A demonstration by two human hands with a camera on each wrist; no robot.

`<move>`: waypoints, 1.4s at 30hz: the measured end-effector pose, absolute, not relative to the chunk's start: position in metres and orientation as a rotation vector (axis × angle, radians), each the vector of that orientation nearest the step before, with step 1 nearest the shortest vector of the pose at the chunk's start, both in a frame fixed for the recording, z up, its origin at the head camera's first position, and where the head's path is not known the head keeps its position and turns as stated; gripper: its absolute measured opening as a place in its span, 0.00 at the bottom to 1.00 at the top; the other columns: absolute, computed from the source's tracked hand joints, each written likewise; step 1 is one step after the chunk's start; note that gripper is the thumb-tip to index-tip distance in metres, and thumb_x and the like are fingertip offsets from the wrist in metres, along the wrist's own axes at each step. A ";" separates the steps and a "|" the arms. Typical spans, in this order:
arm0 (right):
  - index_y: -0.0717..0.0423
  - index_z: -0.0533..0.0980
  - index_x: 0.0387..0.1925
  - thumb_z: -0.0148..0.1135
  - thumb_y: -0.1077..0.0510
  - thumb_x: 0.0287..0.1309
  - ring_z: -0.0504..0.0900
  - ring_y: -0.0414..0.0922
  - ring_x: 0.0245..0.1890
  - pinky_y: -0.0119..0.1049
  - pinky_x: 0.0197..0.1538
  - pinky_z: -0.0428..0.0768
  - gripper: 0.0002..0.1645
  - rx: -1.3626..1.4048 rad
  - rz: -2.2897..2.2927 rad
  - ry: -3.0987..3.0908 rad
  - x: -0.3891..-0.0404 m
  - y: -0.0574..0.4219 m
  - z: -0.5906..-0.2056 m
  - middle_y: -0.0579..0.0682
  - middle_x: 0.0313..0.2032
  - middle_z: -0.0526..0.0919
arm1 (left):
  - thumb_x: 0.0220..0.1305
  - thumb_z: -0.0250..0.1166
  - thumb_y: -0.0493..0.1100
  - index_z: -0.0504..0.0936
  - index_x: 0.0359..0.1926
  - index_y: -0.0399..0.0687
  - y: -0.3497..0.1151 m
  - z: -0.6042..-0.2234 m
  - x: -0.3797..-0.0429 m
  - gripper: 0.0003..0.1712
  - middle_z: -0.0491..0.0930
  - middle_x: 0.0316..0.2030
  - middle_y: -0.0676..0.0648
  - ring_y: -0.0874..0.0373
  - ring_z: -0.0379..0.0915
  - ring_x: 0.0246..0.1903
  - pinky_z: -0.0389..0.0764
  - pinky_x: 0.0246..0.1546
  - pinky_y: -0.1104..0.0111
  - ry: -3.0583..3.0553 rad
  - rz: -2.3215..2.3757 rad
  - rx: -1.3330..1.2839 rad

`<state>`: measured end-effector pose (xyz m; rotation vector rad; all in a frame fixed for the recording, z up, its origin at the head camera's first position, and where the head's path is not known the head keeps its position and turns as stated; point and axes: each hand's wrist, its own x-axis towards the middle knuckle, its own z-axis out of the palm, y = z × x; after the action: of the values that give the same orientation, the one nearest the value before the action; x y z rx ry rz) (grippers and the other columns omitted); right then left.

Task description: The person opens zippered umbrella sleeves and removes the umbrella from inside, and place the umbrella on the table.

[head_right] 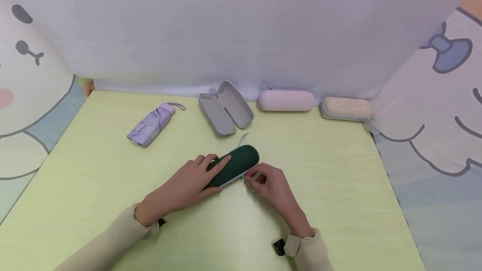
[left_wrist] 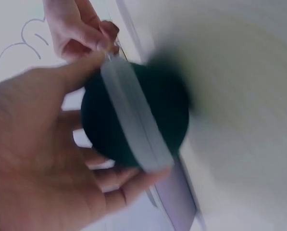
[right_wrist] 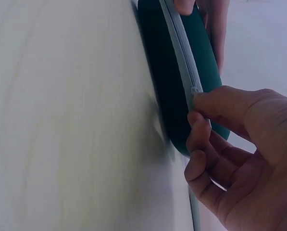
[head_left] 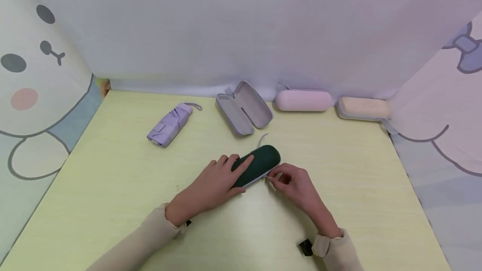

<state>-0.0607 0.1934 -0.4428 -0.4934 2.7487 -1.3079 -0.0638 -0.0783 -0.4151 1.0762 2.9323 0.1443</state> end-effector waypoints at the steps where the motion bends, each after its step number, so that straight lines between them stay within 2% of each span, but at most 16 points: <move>1: 0.47 0.87 0.36 0.75 0.64 0.59 0.80 0.33 0.27 0.29 0.33 0.81 0.08 -0.497 -1.306 2.752 -0.061 0.194 -0.443 0.39 0.33 0.86 | 0.70 0.64 0.67 0.55 0.83 0.56 -0.082 -0.414 -0.065 0.49 0.71 0.67 0.42 0.46 0.74 0.59 0.83 0.50 0.54 2.902 0.191 1.103; 6: 0.45 0.86 0.36 0.75 0.63 0.59 0.79 0.34 0.27 0.29 0.33 0.80 0.10 -0.533 -1.296 2.768 -0.064 0.197 -0.444 0.38 0.33 0.85 | 0.68 0.68 0.63 0.56 0.83 0.62 -0.098 -0.412 -0.069 0.49 0.62 0.77 0.46 0.47 0.66 0.69 0.84 0.56 0.57 2.743 0.415 1.226; 11: 0.44 0.85 0.37 0.76 0.63 0.59 0.77 0.34 0.26 0.29 0.32 0.78 0.10 -0.544 -1.263 2.803 -0.068 0.199 -0.442 0.38 0.32 0.84 | 0.65 0.71 0.62 0.63 0.79 0.69 -0.106 -0.415 -0.069 0.45 0.52 0.83 0.49 0.47 0.58 0.76 0.87 0.50 0.61 2.651 0.472 1.361; 15: 0.45 0.85 0.38 0.75 0.63 0.60 0.76 0.33 0.25 0.29 0.30 0.77 0.09 -0.523 -1.252 2.822 -0.070 0.200 -0.440 0.39 0.32 0.84 | 0.63 0.74 0.60 0.64 0.79 0.71 -0.108 -0.414 -0.066 0.47 0.47 0.84 0.48 0.47 0.55 0.77 0.87 0.48 0.63 2.570 0.499 1.390; 19: 0.48 0.85 0.40 0.74 0.63 0.60 0.75 0.33 0.24 0.29 0.29 0.76 0.08 -0.511 -1.267 2.821 -0.072 0.201 -0.439 0.40 0.32 0.84 | 0.61 0.76 0.59 0.63 0.79 0.72 -0.105 -0.412 -0.062 0.48 0.47 0.84 0.46 0.47 0.55 0.77 0.87 0.47 0.65 2.534 0.520 1.366; 31: 0.49 0.86 0.38 0.74 0.63 0.61 0.76 0.34 0.28 0.29 0.33 0.77 0.06 -0.564 -1.282 2.801 -0.070 0.205 -0.439 0.40 0.35 0.84 | 0.61 0.76 0.59 0.66 0.78 0.72 -0.096 -0.411 -0.054 0.46 0.50 0.82 0.44 0.45 0.58 0.75 0.88 0.46 0.59 2.591 0.473 1.263; 42: 0.50 0.86 0.37 0.73 0.64 0.61 0.77 0.34 0.29 0.29 0.33 0.78 0.06 -0.584 -1.276 2.803 -0.069 0.205 -0.440 0.41 0.36 0.84 | 0.60 0.76 0.60 0.66 0.77 0.71 -0.090 -0.411 -0.052 0.46 0.51 0.82 0.43 0.44 0.60 0.74 0.88 0.47 0.60 2.630 0.444 1.283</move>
<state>-0.0685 0.2050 -0.4401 -0.5844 2.8034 -1.2760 -0.0520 -0.0904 -0.4107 1.2830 2.6302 0.4444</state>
